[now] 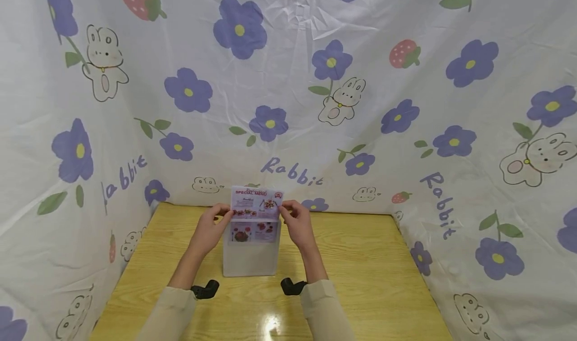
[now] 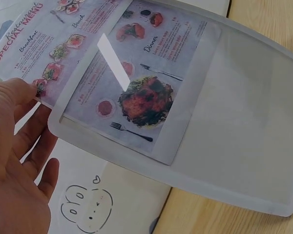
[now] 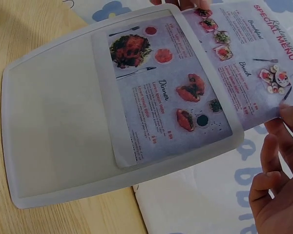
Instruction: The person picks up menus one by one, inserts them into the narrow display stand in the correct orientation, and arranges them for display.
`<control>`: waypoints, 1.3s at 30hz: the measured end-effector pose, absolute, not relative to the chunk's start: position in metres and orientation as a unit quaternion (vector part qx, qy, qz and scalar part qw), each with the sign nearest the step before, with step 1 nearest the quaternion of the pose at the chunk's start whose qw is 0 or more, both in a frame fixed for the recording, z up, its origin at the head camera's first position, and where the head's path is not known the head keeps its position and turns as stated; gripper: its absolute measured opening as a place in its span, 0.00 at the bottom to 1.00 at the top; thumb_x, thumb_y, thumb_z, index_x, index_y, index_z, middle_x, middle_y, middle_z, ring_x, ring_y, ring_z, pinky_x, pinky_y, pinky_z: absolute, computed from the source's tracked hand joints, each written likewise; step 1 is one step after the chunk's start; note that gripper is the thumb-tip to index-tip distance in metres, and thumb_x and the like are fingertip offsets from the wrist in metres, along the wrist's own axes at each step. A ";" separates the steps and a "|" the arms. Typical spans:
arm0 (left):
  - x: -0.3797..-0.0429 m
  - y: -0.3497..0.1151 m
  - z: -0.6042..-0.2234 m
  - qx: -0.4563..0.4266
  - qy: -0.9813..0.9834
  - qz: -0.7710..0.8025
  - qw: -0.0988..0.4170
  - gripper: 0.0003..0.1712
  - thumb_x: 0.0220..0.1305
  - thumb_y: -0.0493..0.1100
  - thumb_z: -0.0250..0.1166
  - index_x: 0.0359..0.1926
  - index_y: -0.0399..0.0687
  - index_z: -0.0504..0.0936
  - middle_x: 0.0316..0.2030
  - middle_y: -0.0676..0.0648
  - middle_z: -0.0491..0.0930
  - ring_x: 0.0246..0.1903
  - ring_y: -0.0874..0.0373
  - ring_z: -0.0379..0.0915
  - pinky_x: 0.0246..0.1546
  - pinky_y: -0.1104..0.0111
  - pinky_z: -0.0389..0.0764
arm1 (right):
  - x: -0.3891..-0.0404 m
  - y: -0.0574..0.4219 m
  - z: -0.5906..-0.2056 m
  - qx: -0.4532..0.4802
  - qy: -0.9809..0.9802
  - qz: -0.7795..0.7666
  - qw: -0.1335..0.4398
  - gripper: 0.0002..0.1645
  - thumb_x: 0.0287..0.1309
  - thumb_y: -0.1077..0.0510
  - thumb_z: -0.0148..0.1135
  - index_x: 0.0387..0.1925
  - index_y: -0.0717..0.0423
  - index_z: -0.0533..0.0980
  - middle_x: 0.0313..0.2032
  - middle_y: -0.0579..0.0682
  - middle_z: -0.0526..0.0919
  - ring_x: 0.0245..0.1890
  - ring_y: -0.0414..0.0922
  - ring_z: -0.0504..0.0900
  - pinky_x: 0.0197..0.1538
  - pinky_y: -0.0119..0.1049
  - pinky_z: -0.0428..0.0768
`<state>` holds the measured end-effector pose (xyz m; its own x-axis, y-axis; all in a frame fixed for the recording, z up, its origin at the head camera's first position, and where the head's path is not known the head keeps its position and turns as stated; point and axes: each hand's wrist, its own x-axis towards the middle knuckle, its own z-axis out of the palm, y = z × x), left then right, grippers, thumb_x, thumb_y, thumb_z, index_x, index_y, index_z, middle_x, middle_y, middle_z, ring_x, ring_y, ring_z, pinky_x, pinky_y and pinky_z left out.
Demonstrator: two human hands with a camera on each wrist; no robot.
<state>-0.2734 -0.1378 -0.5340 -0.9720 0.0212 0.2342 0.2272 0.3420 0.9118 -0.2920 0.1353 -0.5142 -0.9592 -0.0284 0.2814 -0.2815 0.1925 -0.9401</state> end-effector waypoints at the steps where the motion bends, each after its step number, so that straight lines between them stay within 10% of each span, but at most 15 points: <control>1: -0.273 -0.138 -0.534 -0.076 -0.814 -0.569 0.090 0.11 0.82 0.51 0.62 0.53 0.51 0.84 0.52 0.45 0.85 0.59 0.46 0.77 0.61 0.45 0.75 | -0.292 0.135 -0.515 0.102 -0.766 0.626 0.102 0.09 0.75 0.60 0.66 0.47 0.63 0.85 0.43 0.61 0.86 0.32 0.49 0.77 0.38 0.34 0.80; 34: -0.280 -0.133 -0.534 -0.085 -0.805 -0.576 0.111 0.13 0.82 0.53 0.62 0.52 0.51 0.84 0.47 0.46 0.87 0.54 0.50 0.78 0.62 0.50 0.73 | -0.290 0.138 -0.530 0.103 -0.756 0.639 0.098 0.10 0.74 0.60 0.68 0.48 0.63 0.86 0.48 0.64 0.87 0.29 0.37 0.79 0.39 0.30 0.81; 39: -0.278 -0.134 -0.536 -0.083 -0.814 -0.564 0.111 0.11 0.82 0.51 0.61 0.51 0.50 0.83 0.49 0.45 0.86 0.56 0.50 0.78 0.63 0.50 0.72 | -0.293 0.138 -0.526 0.103 -0.760 0.634 0.099 0.10 0.75 0.58 0.67 0.49 0.61 0.86 0.47 0.62 0.88 0.32 0.51 0.82 0.39 0.30 0.82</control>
